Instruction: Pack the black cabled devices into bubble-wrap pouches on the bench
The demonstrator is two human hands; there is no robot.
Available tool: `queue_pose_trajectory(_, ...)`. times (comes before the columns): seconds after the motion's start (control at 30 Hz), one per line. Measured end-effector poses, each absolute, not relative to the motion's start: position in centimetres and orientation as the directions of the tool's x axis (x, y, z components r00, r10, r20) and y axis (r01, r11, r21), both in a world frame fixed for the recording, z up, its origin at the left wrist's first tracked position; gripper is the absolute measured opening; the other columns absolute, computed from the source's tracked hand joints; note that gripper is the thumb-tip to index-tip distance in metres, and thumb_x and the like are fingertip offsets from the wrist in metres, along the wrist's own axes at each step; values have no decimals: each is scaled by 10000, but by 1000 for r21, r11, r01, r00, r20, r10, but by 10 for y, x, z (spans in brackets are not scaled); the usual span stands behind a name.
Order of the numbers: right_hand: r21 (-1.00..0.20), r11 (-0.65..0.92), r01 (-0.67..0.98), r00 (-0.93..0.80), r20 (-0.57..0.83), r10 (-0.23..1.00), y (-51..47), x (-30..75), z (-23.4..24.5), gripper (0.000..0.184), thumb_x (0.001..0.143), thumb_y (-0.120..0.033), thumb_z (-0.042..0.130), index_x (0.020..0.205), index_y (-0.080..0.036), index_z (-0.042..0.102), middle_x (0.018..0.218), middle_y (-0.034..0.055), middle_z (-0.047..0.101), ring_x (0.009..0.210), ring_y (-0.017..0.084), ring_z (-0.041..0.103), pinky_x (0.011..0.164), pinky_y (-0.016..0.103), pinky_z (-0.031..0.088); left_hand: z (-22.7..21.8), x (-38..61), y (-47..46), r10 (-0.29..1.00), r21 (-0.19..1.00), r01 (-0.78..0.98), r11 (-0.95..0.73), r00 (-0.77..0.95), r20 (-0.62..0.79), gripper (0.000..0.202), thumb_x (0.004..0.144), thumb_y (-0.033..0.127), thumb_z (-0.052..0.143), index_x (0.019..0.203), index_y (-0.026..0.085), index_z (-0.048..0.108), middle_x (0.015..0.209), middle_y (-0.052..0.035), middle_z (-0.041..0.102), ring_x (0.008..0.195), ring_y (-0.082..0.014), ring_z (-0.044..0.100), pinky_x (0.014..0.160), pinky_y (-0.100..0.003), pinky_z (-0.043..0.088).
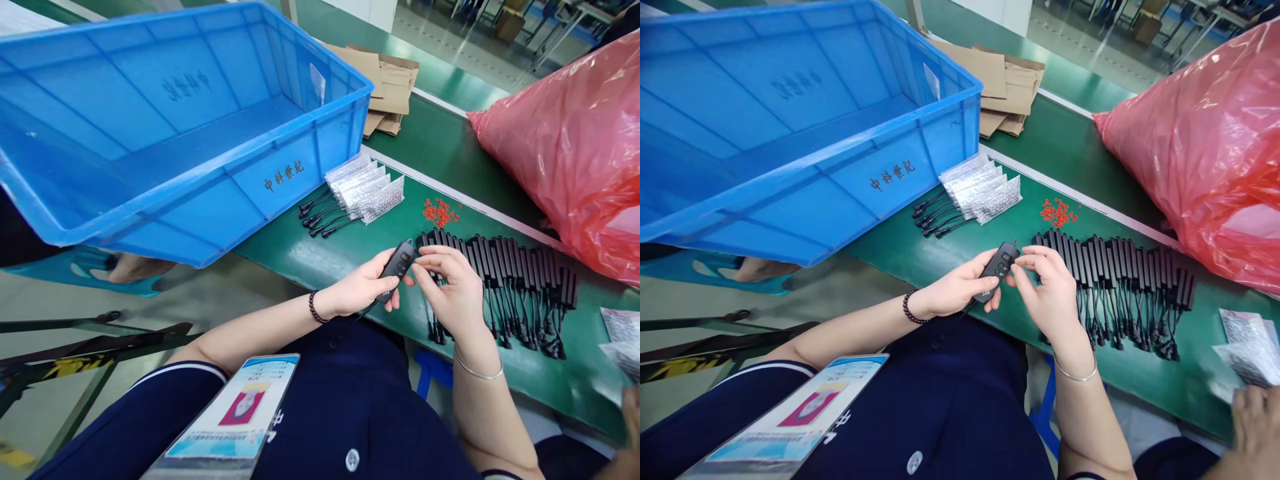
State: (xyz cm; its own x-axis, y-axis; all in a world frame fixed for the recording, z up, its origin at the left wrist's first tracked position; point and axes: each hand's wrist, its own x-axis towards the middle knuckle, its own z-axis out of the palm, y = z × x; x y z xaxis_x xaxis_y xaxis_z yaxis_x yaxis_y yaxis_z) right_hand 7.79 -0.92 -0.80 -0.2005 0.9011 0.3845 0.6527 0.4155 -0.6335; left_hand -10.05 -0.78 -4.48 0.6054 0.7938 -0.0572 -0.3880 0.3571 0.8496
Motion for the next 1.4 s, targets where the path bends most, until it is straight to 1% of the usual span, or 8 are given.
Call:
queue_pose_trajectory(0.17, -776, 332, 537, -225, 247, 942, 2, 68, -8, 37, 810, -218, 639, 818, -194, 666, 1013, 67, 613, 877, 170, 649, 711, 294, 596, -35, -107, -14, 786, 963, -162, 215, 615, -72, 697, 897, 274, 474, 1482, 180, 107, 1031, -113, 554, 620, -102, 567, 562, -260, 489)
queue_pose_trajectory(0.33, -810, 288, 510, -252, 179, 951, 3, 66, -3, 49, 796, -239, 656, 772, -204, 679, 962, 64, 602, 827, 168, 634, 609, 274, 576, -31, -111, -17, 805, 998, 25, 61, 590, -64, 696, 882, 170, 415, 1492, 156, 80, 925, -82, 573, 589, -99, 540, 545, -245, 480)
queue_pose_trajectory(0.5, -825, 279, 491, -233, 184, 955, 4, 68, -3, 48, 771, -237, 682, 732, -208, 682, 875, 52, 607, 792, 170, 623, 611, 293, 559, -33, -112, -17, 800, 999, 40, -32, 600, 2, 670, 876, 122, 392, 1483, 200, 120, 925, -62, 561, 594, -79, 534, 554, -213, 479)
queue_pose_trajectory(0.9, -859, 239, 453, -249, 135, 959, 5, 68, -6, 82, 776, -286, 689, 769, -205, 685, 958, 66, 614, 870, 193, 633, 679, 328, 575, -37, -113, -13, 780, 996, 10, 89, 621, -76, 672, 895, 182, 392, 1485, 182, 71, 968, -76, 533, 604, -83, 541, 550, -229, 495)
queue_pose_trajectory(1.13, -657, 356, 665, -206, 296, 933, -2, 51, -19, 73, 832, -215, 564, 762, -195, 566, 1019, 104, 537, 993, 222, 562, 824, 395, 522, -38, -112, -17, 833, 994, 89, 60, 544, -99, 693, 899, 170, 385, 1499, 123, 40, 742, -24, 547, 628, -131, 539, 590, -268, 474)
queue_pose_trajectory(1.23, -559, 366, 744, -175, 366, 914, -4, 44, -25, 63, 839, -193, 524, 785, -210, 496, 926, 92, 545, 968, 230, 540, 870, 425, 470, -40, -110, -19, 867, 993, 100, 56, 488, -98, 704, 895, 181, 409, 1503, 123, 58, 701, -17, 548, 623, -142, 539, 591, -275, 459)
queue_pose_trajectory(1.3, -628, 311, 714, -101, 347, 933, -4, 40, -28, 68, 842, -204, 527, 824, -222, 464, 854, 52, 569, 855, 195, 568, 818, 380, 476, -42, -110, -19, 879, 995, 75, 67, 467, -94, 713, 887, 186, 432, 1505, 140, 78, 740, -30, 569, 620, -138, 539, 588, -273, 456)
queue_pose_trajectory(1.4, -870, 185, 457, 72, 243, 967, -1, 38, -33, 201, 835, -260, 580, 914, -237, 396, 811, 7, 605, 753, 155, 609, 737, 317, 489, -45, -121, -14, 880, 991, -4, 134, 461, -117, 722, 884, 213, 450, 1500, 179, 76, 961, -88, 587, 611, -108, 537, 564, -254, 461)
